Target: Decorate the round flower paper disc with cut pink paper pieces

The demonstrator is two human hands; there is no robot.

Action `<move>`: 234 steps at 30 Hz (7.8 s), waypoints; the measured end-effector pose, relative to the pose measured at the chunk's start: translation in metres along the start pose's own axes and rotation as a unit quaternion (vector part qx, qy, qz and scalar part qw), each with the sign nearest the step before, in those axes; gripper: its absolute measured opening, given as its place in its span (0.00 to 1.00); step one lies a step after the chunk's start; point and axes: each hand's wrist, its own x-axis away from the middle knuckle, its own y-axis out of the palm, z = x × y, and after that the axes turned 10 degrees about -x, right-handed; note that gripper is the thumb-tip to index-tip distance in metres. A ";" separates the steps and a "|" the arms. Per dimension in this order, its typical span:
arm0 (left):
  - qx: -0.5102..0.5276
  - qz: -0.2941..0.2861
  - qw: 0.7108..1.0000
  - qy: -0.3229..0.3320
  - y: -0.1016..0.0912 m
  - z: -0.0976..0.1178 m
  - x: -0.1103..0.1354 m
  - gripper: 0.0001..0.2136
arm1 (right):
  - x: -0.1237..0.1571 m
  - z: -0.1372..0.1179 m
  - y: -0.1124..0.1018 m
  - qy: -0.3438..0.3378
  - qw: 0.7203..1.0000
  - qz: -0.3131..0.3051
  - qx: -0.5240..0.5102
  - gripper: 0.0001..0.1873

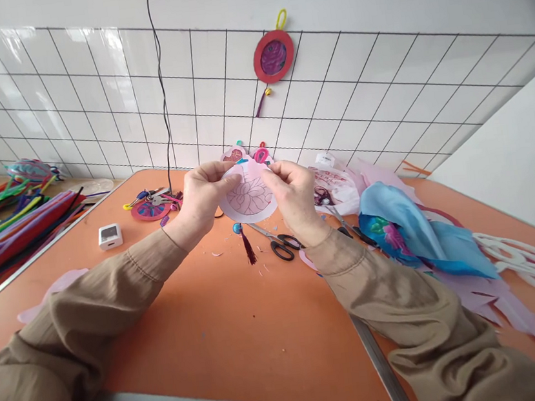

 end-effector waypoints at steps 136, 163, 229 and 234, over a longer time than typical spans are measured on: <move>-0.096 -0.162 0.976 -0.110 -0.015 0.006 -0.014 0.04 | -0.018 0.011 -0.016 0.005 0.993 -0.115 -0.001 0.02; -0.035 -0.029 0.996 -0.074 -0.018 0.011 -0.018 0.05 | -0.028 -0.002 -0.022 0.051 0.997 -0.012 -0.055 0.10; -0.137 -0.139 0.979 -0.049 -0.019 0.021 -0.011 0.07 | -0.027 -0.028 -0.043 -0.081 0.956 -0.254 0.127 0.27; -0.143 -0.136 0.979 -0.042 -0.018 0.020 -0.012 0.08 | -0.027 -0.028 -0.044 -0.078 0.956 -0.249 0.134 0.27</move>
